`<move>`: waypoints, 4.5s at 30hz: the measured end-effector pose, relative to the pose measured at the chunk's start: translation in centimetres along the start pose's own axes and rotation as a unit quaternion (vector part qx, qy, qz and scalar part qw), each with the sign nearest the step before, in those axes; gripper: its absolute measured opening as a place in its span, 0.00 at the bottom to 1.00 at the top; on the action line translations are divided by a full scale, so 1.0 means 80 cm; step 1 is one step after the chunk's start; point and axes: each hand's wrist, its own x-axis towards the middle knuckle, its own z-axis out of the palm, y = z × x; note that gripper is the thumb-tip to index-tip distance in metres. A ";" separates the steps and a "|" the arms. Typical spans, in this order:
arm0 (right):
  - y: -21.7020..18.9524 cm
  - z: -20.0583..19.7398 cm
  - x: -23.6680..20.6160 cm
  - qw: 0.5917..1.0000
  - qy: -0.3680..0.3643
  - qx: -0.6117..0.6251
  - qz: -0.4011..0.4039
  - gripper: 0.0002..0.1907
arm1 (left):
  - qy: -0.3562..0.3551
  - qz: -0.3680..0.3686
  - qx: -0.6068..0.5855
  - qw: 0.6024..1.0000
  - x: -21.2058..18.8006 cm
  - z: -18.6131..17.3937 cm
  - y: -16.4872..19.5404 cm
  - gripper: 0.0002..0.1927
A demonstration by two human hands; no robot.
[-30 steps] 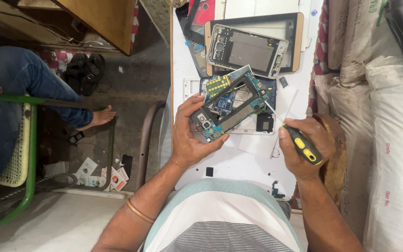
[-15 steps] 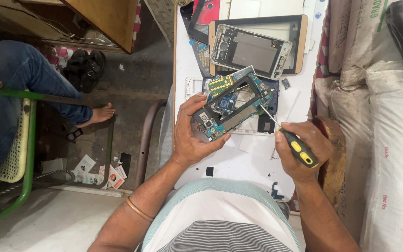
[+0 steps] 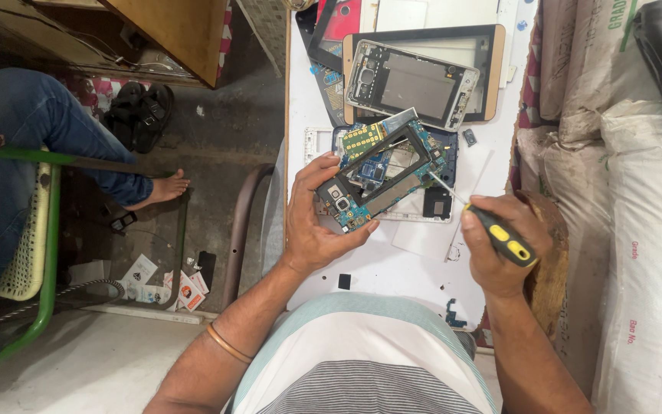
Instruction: The person sits at a repair bench and uses a screwdriver to unscrew and pry components from a disassembled mobile phone frame, working on the board and midframe, then lifts and repositions the phone housing and continues unscrewing the screen assembly.
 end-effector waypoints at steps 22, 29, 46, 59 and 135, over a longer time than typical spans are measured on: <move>-0.009 0.008 -0.006 0.999 -0.025 -0.009 -0.034 0.10 | 0.012 0.013 -0.025 1.000 0.002 -0.004 0.001 0.43; -0.015 0.022 -0.008 0.989 -0.046 -0.064 -0.124 0.14 | 0.017 0.022 -0.027 0.999 0.002 -0.008 0.003 0.44; -0.022 0.032 -0.015 0.990 -0.058 -0.011 -0.124 0.12 | 0.018 0.026 -0.045 0.998 0.000 -0.005 -0.003 0.44; -0.022 0.035 -0.023 0.988 -0.088 0.020 -0.128 0.11 | 0.025 0.016 -0.026 0.999 -0.003 -0.003 -0.003 0.44; -0.013 0.019 -0.030 0.980 -0.181 0.083 0.027 0.11 | -0.023 0.023 0.017 0.999 -0.009 0.005 -0.006 0.43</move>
